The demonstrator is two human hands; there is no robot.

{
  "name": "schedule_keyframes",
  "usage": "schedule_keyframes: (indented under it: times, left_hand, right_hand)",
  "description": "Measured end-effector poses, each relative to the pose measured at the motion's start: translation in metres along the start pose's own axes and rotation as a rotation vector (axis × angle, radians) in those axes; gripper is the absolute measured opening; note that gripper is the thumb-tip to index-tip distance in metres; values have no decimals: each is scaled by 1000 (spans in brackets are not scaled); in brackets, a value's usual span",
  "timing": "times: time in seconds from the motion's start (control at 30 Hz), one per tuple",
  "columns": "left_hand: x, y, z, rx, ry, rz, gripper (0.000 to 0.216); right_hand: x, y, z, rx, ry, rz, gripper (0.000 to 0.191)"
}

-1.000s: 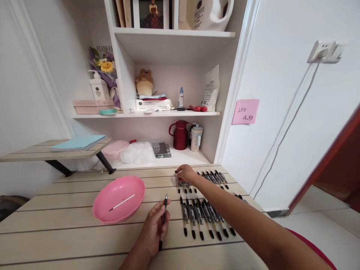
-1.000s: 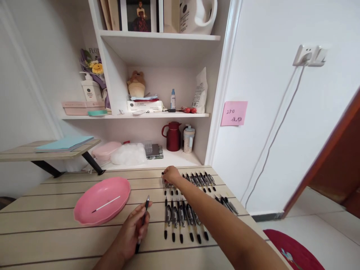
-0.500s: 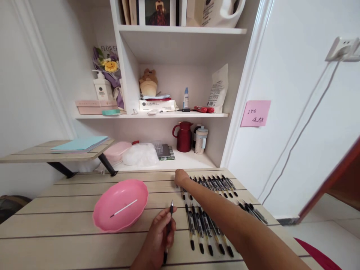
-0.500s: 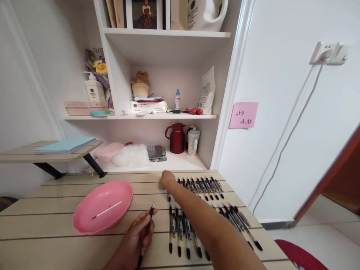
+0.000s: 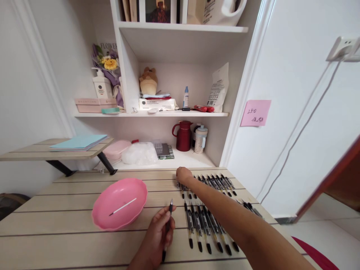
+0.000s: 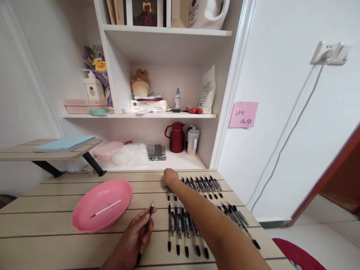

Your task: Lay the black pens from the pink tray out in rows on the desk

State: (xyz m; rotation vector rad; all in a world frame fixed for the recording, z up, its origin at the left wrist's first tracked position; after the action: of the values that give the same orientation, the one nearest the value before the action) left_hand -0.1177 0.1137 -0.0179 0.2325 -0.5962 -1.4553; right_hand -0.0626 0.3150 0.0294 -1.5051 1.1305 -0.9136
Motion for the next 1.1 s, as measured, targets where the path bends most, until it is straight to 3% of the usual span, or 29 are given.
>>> schedule_keyframes:
  times: [0.6,0.93,1.1]
  left_hand:
    - [-2,-1,0,-13,8,-4,37]
    - [-1,-2,2,-6,26,16,30]
    - [-2,-3,7,50,96,34,20]
  right_hand:
    - [10,0,1,-35,-32,39,28]
    - [27,-19,2,-392,12,89,13]
    - [84,-7,-21,-705,-21,-18,47]
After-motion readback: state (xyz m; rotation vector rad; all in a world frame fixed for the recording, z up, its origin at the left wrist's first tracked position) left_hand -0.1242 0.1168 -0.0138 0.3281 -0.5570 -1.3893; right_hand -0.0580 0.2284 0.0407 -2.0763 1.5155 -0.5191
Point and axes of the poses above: each hand's wrist, its own x-axis away from the middle knuckle, its own y-axis out of the palm, z = x × y, the point moved 10 cm from there along -x, towards the middle knuckle, and after that the axes turned 4 degrees about z, right-handed, at the moved point
